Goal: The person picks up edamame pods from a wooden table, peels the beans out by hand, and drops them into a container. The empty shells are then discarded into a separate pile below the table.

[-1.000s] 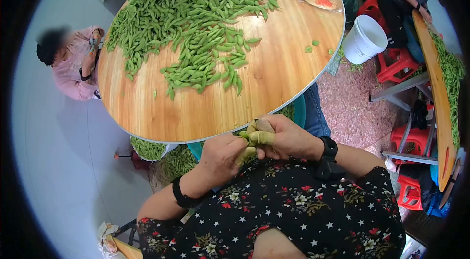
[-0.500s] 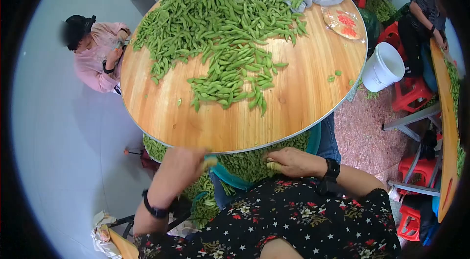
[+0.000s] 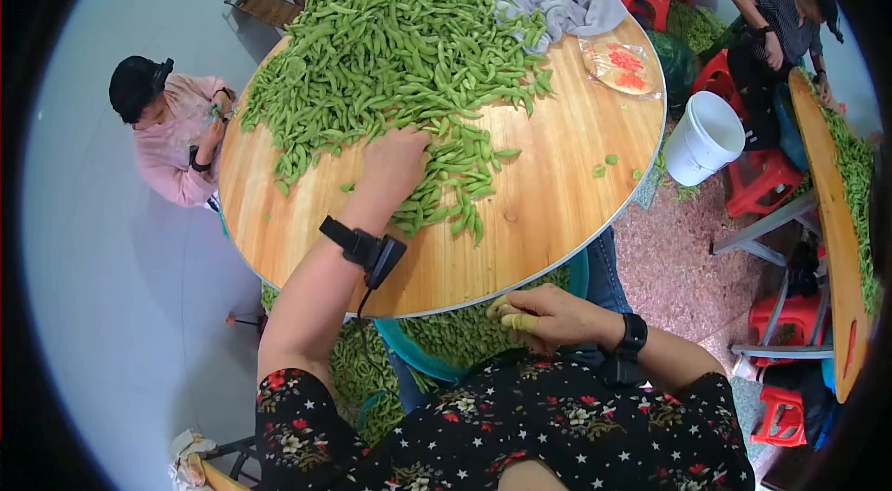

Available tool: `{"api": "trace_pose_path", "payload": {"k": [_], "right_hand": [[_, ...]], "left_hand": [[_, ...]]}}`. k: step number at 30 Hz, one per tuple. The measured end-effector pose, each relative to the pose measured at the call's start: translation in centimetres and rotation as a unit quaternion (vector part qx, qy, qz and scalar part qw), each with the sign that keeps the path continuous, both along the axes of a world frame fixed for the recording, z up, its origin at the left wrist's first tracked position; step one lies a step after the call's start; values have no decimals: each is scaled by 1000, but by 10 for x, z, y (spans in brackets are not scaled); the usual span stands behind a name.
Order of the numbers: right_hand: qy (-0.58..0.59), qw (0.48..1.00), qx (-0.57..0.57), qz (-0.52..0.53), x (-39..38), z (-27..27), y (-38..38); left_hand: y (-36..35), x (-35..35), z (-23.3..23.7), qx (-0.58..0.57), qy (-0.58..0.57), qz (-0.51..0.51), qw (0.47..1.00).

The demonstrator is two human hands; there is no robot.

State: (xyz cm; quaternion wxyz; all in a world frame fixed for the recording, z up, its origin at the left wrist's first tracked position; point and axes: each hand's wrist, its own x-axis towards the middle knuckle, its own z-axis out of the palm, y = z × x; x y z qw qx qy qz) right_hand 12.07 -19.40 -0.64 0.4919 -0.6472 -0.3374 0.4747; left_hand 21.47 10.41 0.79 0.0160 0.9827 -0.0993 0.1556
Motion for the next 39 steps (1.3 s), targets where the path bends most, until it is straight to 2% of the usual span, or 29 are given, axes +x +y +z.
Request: {"api": "trace_pose_path", "payload": {"k": [2,4,5,8,10,11,13,17,18,19,20,22,26,29,32,35,37,39], "right_hand": [[11,1000,-12,6,3,2,3],[21,1000,19,-1,3,-2,6],[22,1000,20,-3,1,-3,8],[31,999,30,-30,-3,-2,12],[-22,994,59,-87,-4,4,13],[-23,994,59,-88,-3,6,13],[-28,989,83,-119,0,10,13],[-25,983,91,-155,12,14,18],[17,974,132,-182,16,7,21],[59,961,172,-207,19,4,24],[61,961,170,-210,21,10,26],[107,950,187,-227,23,30,29],[133,944,190,-236,19,23,39],[133,946,185,-231,14,22,39],[153,942,187,-231,11,24,38],[194,934,205,-220,5,28,35],[197,934,213,-206,0,30,34],[201,934,222,-193,-5,28,34]], "left_hand": [[6,-7,-9,-26,-41,-14,999],[12,-11,-13,-137,33,82,987],[13,-12,-16,-136,33,80,987],[13,-14,-18,-128,36,47,990],[11,-14,-17,-34,-20,14,999],[10,-14,-18,-34,-21,13,999],[-1,-21,-7,75,8,47,996],[-23,-35,12,39,-41,18,998],[-37,-48,22,-137,-50,-34,989],[-49,-62,29,-309,-54,-82,946],[-59,-75,32,-312,-51,-84,945],[-74,-98,35,-457,33,-88,884],[-82,-124,28,-405,37,-88,909],[-80,-131,26,-413,99,-33,905],[-83,-135,27,-411,51,-70,907],[-87,-142,31,-361,0,-106,927],[-91,-148,30,-269,-93,-135,949],[-88,-159,28,-308,-62,-130,940]]}}
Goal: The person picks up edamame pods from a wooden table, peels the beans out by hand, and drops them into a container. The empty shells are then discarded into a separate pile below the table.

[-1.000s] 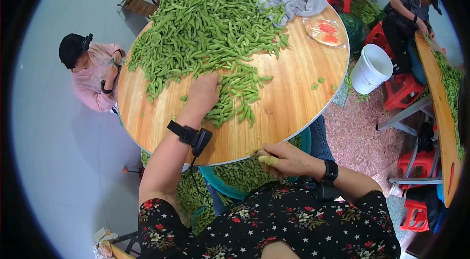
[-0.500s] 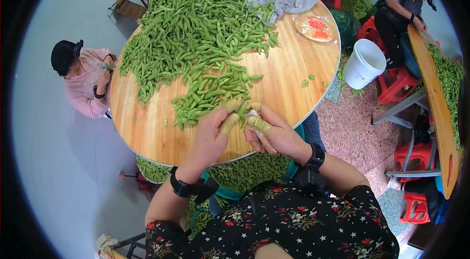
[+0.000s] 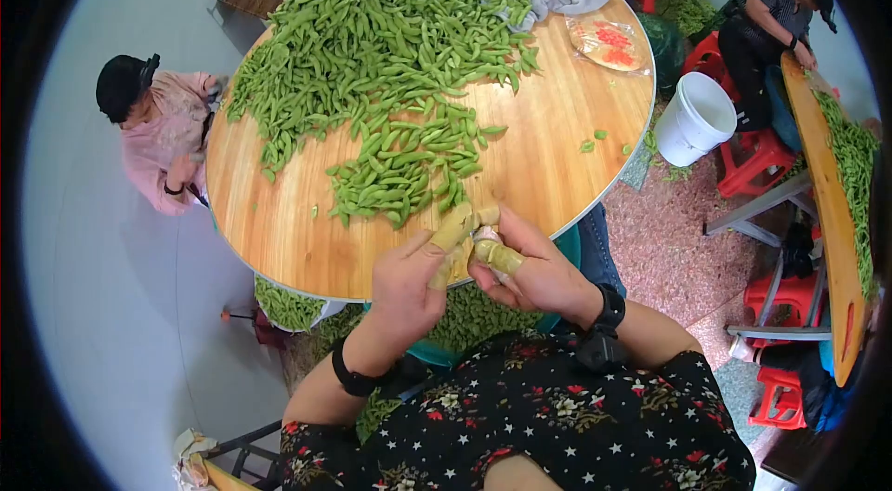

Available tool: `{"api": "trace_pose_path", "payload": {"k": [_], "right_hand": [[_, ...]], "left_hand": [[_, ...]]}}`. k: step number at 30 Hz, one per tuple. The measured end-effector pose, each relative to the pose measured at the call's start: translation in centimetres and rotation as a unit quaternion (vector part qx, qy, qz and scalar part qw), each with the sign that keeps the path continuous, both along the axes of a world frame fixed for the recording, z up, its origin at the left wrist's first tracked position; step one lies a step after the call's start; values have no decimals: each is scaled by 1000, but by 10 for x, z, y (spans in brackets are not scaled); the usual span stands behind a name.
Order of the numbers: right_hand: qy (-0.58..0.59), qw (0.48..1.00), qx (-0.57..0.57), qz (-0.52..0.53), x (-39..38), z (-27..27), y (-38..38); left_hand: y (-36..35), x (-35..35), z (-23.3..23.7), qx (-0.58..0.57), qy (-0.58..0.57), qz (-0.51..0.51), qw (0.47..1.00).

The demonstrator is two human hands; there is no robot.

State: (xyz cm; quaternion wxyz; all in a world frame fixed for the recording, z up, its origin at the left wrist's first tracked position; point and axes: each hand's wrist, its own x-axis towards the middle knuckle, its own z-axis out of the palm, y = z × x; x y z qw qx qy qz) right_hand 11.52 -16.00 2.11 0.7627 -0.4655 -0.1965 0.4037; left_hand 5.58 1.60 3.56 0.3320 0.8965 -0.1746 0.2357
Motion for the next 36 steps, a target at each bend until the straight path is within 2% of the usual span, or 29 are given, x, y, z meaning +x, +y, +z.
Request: {"api": "trace_pose_path", "payload": {"k": [2,3,4,5,7,9,10,11,12,13,14,15,16,17,18,20,21,22,23,24,26,29,31,35,36], "right_hand": [[47,999,3,20,-5,-3,1],[50,998,2,23,-6,-3,1],[116,993,3,35,-6,-2,1],[180,983,4,46,-6,-1,1],[219,972,38,70,-1,-15,3],[257,960,72,91,-1,-21,4],[247,965,44,79,-2,-20,5],[238,969,17,67,-2,-20,5],[238,969,16,67,-4,-17,5],[211,975,-26,60,-6,-12,5],[183,979,-67,53,-8,-9,6],[184,979,-69,56,-11,-12,6],[149,984,-77,64,-15,-19,5],[114,987,-85,70,-17,-23,4],[115,987,-86,70,-17,-25,2],[56,988,-118,83,-15,-26,-3],[58,988,-119,83,-13,-28,-5],[-178,971,-161,12,-10,-31,-7],[-403,893,-191,-58,-9,-32,-8],[-404,893,-190,-55,-9,-28,-7],[-441,877,-179,-66,-9,-15,-3],[-494,850,-177,-45,-7,-22,-2],[-481,856,-187,-31,-11,-22,-1],[-521,835,-166,-61,-14,-34,1],[-501,846,-180,-22,-13,-37,0]], "left_hand": [[-1,-8,-4,-37,35,-8,999],[-2,-12,-7,-262,204,-2,943],[-3,-15,-10,-467,354,5,810],[-1,-16,-14,-468,355,8,809],[3,-17,-27,-651,393,-60,647],[2,-20,-33,-666,386,-72,634],[-1,-24,-33,-508,328,-11,796],[-3,-25,-33,-321,251,52,912],[-1,-25,-34,-322,251,53,911],[4,-25,-36,-130,113,47,984],[7,-26,-37,70,-30,38,996],[6,-30,-40,69,-29,41,996],[5,-36,-42,-74,78,58,992],[4,-39,-44,-215,182,72,957],[4,-39,-44,-216,183,72,956],[4,-40,-42,-449,330,61,828],[5,-41,-43,-450,331,62,827],[5,-42,-45,-342,281,69,894],[5,-42,-45,-227,225,75,945],[4,-43,-45,-227,225,78,944],[-1,-43,-39,-82,141,41,986],[-3,-47,-24,-52,189,4,981],[-8,-52,-22,-55,196,0,979],[-8,-57,-15,-28,198,-12,980],[-4,-63,-13,-11,217,7,976]]}}
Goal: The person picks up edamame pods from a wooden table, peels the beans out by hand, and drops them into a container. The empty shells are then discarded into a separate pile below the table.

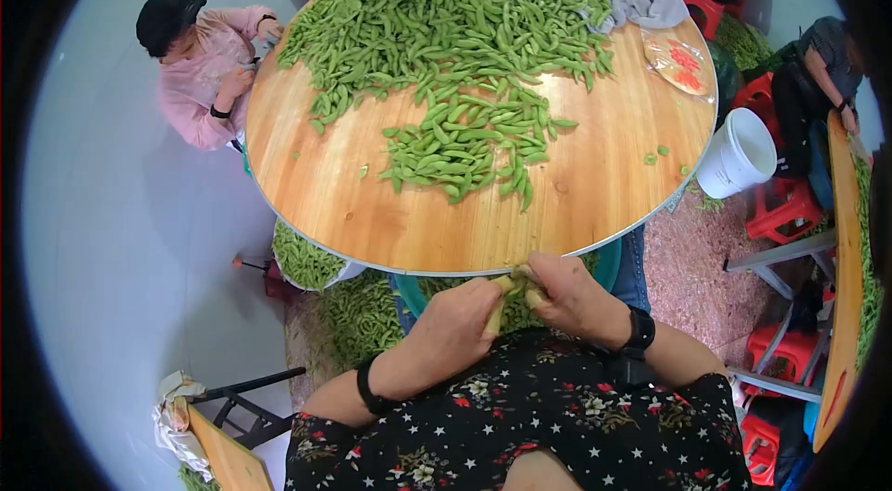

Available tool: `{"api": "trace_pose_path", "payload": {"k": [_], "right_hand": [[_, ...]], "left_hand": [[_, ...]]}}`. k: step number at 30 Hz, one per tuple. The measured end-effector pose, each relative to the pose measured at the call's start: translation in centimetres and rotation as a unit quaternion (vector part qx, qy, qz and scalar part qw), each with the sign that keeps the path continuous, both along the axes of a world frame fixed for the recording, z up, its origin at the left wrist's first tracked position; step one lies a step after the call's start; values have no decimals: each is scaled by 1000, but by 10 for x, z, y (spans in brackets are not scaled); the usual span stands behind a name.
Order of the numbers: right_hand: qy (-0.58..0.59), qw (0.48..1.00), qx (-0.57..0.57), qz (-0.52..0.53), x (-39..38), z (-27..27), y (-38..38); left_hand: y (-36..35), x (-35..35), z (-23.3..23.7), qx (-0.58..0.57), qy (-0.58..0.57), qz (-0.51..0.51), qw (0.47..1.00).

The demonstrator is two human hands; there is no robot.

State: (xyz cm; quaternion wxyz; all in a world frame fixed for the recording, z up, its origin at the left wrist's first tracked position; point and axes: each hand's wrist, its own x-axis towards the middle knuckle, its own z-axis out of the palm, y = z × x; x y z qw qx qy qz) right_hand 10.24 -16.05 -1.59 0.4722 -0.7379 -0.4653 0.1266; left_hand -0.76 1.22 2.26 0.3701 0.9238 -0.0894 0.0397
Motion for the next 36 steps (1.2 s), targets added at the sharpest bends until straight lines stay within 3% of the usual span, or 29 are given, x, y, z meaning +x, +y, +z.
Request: {"api": "trace_pose_path", "payload": {"k": [2,3,4,5,6,8,10,12,14,18,20,21,25,26,30,32,33,35,36], "right_hand": [[29,999,-28,27,2,-6,-4],[32,997,-39,66,4,-9,-7],[34,993,-51,104,5,-11,-10],[31,993,-49,104,6,-16,-11],[13,990,-77,116,5,-23,-14],[-10,987,-105,123,6,-23,-14],[44,983,-148,103,6,-14,-9],[69,982,-144,101,5,-16,-6],[129,976,-137,107,2,-15,-5],[207,958,-145,134,5,11,-8],[190,965,-133,119,8,9,-11],[174,971,-120,109,9,7,-12],[262,951,-143,83,17,20,-9],[278,955,-85,66,17,15,-7],[324,945,7,35,18,12,4],[336,941,30,19,19,15,9],[375,925,55,10,20,15,10],[416,906,78,-8,23,21,13],[440,893,92,-6,25,27,14]], "left_hand": [[19,-11,10,21,20,19,999],[39,-19,21,134,170,-68,974],[59,-25,31,242,312,-154,906],[75,-28,40,186,327,-90,922],[88,-25,46,182,252,-23,950],[108,-6,44,251,154,105,950],[129,33,34,263,50,142,953],[142,82,21,172,-91,114,974],[156,135,-4,187,-138,130,964],[156,198,-25,203,-177,151,951],[150,206,-22,184,-33,136,973],[144,204,-21,184,-30,132,974],[112,169,-2,244,-203,130,939],[105,160,2,257,-268,111,922],[92,135,9,300,-249,119,913],[82,119,7,150,-162,103,970],[70,112,8,148,-159,97,971],[41,97,8,-168,-103,68,978],[37,87,2,-259,-14,65,964]]}}
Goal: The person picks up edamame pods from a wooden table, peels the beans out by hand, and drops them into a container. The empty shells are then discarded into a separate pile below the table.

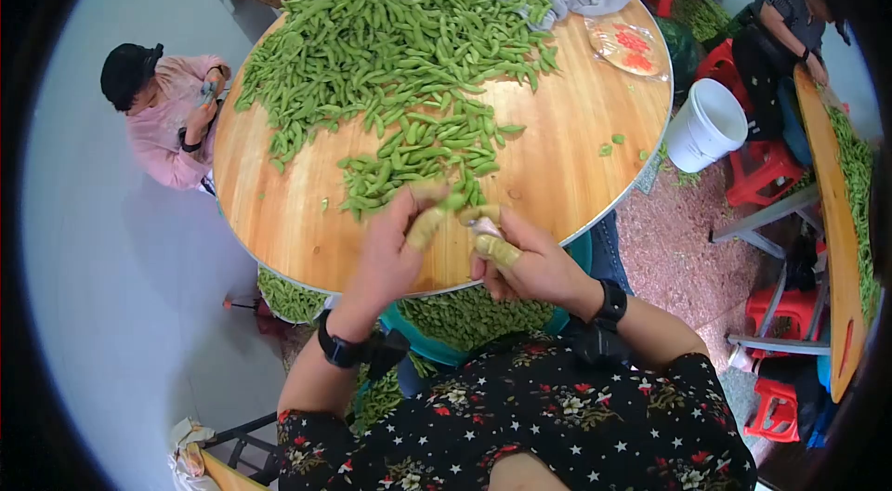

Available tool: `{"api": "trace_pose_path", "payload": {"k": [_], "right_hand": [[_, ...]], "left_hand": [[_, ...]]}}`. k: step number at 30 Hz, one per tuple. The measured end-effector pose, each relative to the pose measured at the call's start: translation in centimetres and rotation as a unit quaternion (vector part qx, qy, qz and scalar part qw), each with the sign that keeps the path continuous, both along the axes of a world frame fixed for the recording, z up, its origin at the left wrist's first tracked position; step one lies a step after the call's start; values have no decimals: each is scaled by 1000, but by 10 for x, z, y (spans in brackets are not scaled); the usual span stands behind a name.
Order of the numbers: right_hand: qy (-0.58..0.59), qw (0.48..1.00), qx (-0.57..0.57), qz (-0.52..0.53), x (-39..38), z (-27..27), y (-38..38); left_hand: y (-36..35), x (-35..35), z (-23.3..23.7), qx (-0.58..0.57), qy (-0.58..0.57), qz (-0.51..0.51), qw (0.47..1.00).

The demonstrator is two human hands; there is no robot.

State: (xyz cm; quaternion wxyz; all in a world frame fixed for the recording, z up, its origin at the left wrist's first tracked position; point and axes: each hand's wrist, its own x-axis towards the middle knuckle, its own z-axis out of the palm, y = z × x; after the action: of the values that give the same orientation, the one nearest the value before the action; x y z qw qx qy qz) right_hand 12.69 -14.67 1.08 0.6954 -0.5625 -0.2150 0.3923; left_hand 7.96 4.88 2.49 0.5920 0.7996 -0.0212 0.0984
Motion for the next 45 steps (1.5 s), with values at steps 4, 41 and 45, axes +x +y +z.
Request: {"api": "trace_pose_path", "payload": {"k": [4,41,45], "right_hand": [[37,999,24,2,1,-3,1],[-443,887,-104,82,-12,13,-27],[-124,962,-115,214,4,25,-28]], "left_hand": [[-13,-13,-7,318,-134,-6,939],[-19,-56,24,275,20,-66,959],[-24,-57,5,299,-136,-69,942]]}}
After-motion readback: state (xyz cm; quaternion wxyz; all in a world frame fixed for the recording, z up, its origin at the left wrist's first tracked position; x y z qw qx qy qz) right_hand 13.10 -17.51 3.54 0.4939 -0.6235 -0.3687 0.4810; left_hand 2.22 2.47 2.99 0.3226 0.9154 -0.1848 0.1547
